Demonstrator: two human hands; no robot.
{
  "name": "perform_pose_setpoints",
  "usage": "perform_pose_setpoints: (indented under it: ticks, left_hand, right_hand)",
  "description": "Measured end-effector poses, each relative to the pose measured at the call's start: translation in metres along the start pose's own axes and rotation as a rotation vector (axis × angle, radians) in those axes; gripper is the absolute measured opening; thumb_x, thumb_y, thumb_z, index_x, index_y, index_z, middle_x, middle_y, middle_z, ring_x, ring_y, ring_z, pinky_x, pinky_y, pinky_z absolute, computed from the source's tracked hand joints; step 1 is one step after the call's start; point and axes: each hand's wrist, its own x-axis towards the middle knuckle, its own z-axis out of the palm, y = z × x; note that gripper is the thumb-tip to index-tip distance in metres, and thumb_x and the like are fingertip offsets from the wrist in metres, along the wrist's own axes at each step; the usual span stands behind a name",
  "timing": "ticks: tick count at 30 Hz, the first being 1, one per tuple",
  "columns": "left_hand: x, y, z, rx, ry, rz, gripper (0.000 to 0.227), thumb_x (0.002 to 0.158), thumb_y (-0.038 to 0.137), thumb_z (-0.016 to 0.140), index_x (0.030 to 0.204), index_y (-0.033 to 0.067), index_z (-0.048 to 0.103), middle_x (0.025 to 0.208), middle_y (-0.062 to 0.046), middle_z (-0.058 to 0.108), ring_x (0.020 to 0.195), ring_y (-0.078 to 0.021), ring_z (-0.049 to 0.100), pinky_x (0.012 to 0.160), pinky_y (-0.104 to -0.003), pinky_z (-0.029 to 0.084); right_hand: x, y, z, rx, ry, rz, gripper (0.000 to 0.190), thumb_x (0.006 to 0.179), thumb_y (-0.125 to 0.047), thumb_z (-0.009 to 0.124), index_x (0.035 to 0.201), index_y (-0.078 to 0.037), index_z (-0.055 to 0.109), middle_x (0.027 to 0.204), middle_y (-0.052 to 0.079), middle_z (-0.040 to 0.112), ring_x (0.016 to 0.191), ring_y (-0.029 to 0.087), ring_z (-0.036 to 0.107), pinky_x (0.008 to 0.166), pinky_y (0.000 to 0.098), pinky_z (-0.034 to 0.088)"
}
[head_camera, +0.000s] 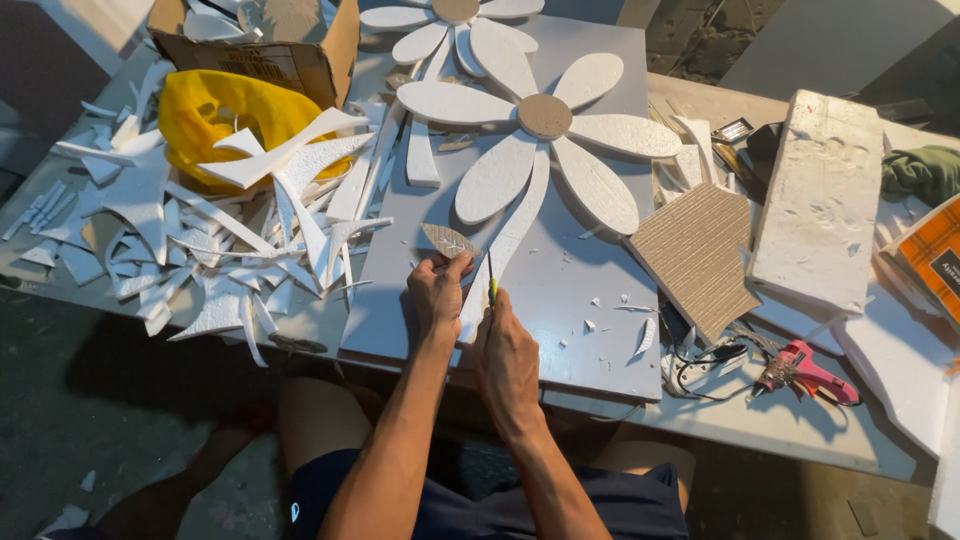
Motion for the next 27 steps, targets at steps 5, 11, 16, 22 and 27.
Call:
perform_pose_setpoints:
  ticks: [5,11,16,22,27]
  left_hand:
    - [-0.011,0.013,0.003,0.029,0.015,-0.007,0.036,0.076,0.017,0.08,0.099,-0.0064,0.066,0.087,-0.022,0.073,0.085,-0.0253,0.075,0.067,-0.047,0.06]
    - [-0.015,0.019,0.002,0.012,0.014,-0.018,0.034,0.076,0.017,0.079,0.097,-0.0058,0.066,0.087,-0.024,0.073,0.085,-0.0282,0.075,0.067,-0.048,0.06]
    - [-0.017,0.024,0.003,0.009,0.021,-0.022,0.034,0.077,0.016,0.079,0.097,-0.0069,0.065,0.089,-0.025,0.073,0.085,-0.0283,0.075,0.067,-0.047,0.06]
    - [-0.018,0.023,0.002,-0.015,0.04,-0.02,0.033,0.075,0.014,0.079,0.095,-0.0076,0.066,0.087,-0.024,0.073,0.082,-0.0279,0.075,0.068,-0.047,0.061]
    - [-0.018,0.025,0.003,0.0,0.052,-0.035,0.031,0.075,0.015,0.08,0.094,-0.0062,0.067,0.085,-0.023,0.073,0.08,-0.0264,0.075,0.066,-0.046,0.061]
  right_hand:
    - [0.002,0.005,0.014,-0.071,0.014,-0.068,0.034,0.101,-0.01,0.041,0.13,0.006,0.05,0.089,0.029,0.07,0.075,0.041,0.074,0.058,0.0506,0.062]
    - [0.002,0.019,0.034,-0.173,0.026,-0.084,0.034,0.099,-0.012,0.044,0.128,0.002,0.052,0.081,0.022,0.07,0.067,0.039,0.073,0.052,0.0477,0.06]
    - [0.002,0.014,0.032,-0.183,0.045,-0.091,0.035,0.098,-0.011,0.044,0.128,0.004,0.054,0.079,0.021,0.07,0.065,0.038,0.073,0.051,0.048,0.059]
    - [0.003,0.012,0.031,-0.156,0.042,-0.102,0.035,0.096,-0.007,0.044,0.127,0.006,0.054,0.075,0.02,0.069,0.061,0.037,0.072,0.048,0.0448,0.059]
    - [0.004,0.009,0.029,-0.163,0.051,-0.113,0.034,0.097,-0.007,0.045,0.127,0.005,0.055,0.075,0.019,0.069,0.06,0.036,0.072,0.046,0.0445,0.058]
